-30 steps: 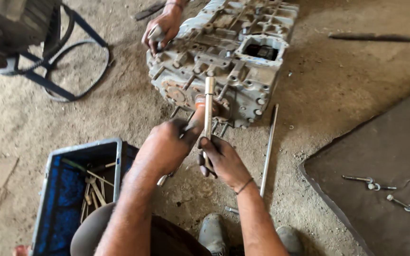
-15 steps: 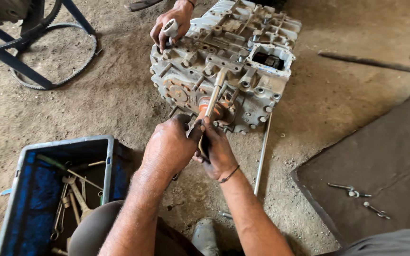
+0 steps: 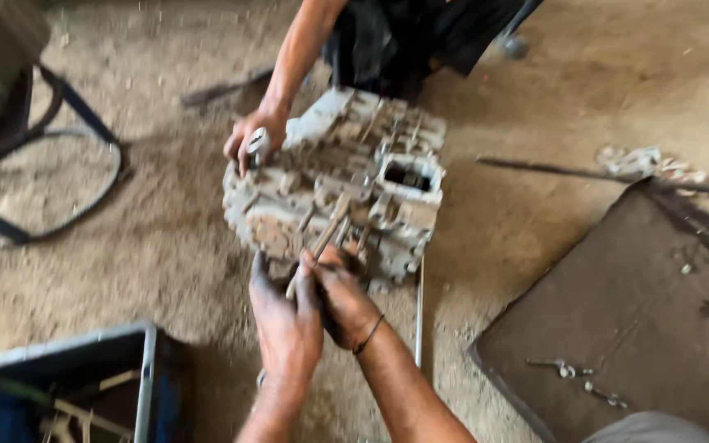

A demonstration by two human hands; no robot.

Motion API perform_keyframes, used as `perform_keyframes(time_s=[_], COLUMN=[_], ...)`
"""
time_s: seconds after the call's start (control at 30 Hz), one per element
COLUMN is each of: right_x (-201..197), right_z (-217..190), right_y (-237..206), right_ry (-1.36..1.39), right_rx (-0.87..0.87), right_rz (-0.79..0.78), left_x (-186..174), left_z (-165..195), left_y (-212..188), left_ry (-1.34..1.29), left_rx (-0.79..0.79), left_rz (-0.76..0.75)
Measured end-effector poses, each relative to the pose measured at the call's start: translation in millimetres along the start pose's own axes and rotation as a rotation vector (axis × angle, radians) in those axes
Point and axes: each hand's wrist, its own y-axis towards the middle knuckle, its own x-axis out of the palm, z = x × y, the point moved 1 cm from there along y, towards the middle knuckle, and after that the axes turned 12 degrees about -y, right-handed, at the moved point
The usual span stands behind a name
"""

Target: The person uses a wrench and hammer to work on a disassembled engine block on the floor. They repeatedly strike a tool inserted into the engine while another person assists by holding the block steady.

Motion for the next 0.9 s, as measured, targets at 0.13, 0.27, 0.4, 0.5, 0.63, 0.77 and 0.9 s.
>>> perform_keyframes(time_s=[0.13,0.27,0.4,0.5,0.63,0.77,0.9], right_x=[5.6,3.7,-5.6,-9.3,-6.4,-3.0,-4.1], right_z=[-9.3,3.3,12.9,15.9,16.8,16.1,13.0], right_y=[-2.4,-13.3,-24.1,-27.6,-30.7,-40.7,-43.3], right_ry=[-0.186,-0.072,0.184,0.229,0.182,0.257,0.214], right_rx=[0.054,0.211,0.109,0.15,0.165,0.035,0.094], right_rz=[0.013,0.074,-0.047,-0.007,0.041,-0.019,-0.051], left_x=[16.1,29.2,34.9,30.1,21.8,-0.7,-4.7], left_z=[-36.1,-63.6,-60.6,-35.5,-8.3,-27.2,-61.5], left_y=[-14.7,-14.8,-9.8,-12.9,-0.7,36.5,32.0], left_ry=[-0.659,-0.934,-0.972,-0.307,0.293,0.073,-0.578], left_rx=[-0.149,-0.575,-0.728,-0.227,0.425,0.206,-0.364], left_rz=[0.119,0.41,0.515,0.485,0.289,0.32,0.322])
